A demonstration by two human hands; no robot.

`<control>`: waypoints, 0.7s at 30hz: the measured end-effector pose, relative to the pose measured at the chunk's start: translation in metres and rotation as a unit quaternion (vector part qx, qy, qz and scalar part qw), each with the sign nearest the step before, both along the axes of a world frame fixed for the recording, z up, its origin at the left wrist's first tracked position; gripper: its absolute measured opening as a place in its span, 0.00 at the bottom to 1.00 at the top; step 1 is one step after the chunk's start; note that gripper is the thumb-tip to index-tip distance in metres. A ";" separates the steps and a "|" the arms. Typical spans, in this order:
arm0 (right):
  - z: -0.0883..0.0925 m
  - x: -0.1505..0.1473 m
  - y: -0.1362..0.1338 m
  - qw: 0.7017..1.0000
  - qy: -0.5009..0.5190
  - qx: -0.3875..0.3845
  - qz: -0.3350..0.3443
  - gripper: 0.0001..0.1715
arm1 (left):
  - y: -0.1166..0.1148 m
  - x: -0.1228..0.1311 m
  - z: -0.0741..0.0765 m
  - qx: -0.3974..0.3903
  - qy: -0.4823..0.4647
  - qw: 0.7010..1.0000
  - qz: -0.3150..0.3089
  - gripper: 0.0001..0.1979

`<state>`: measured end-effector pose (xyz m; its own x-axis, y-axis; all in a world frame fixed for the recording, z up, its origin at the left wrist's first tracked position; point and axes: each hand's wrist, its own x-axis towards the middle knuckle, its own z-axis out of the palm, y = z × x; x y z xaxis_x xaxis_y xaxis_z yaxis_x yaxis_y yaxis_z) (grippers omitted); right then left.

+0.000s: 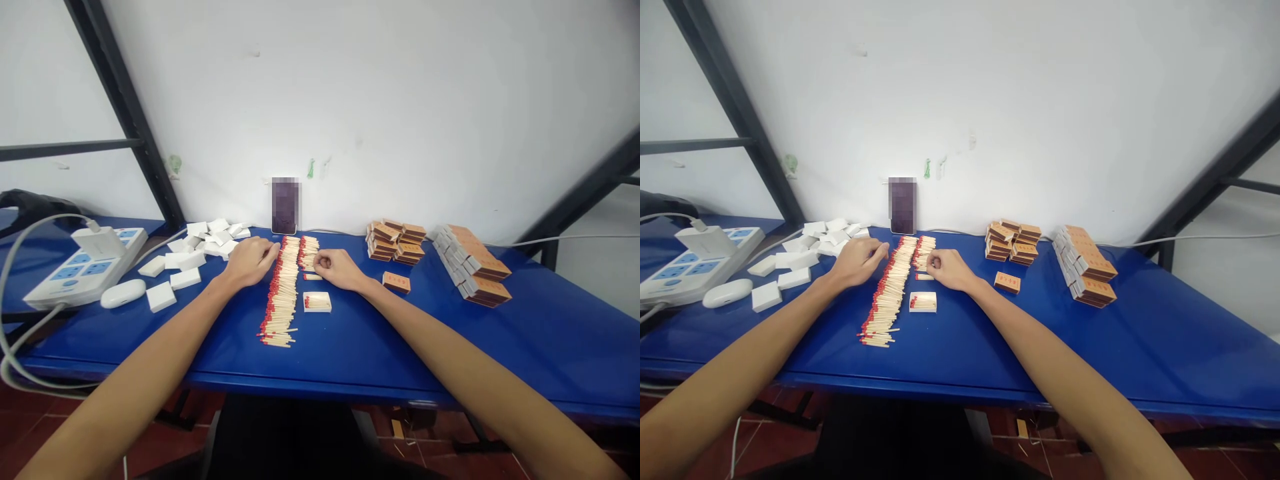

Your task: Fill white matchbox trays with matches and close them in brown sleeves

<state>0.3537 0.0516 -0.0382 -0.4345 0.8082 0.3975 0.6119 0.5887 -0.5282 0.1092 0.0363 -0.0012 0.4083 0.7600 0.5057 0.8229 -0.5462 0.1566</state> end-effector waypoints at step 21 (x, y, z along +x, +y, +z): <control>0.000 0.006 0.001 0.993 0.054 -0.101 0.017 0.06 | 0.003 -0.003 -0.009 -0.056 -0.068 0.996 0.021 0.27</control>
<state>0.3596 0.0527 -0.0384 -0.4256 0.8623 0.2745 0.5267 0.4827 -0.6997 0.1063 0.0397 -0.0098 0.3090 0.8296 0.4651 0.8119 -0.4848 0.3254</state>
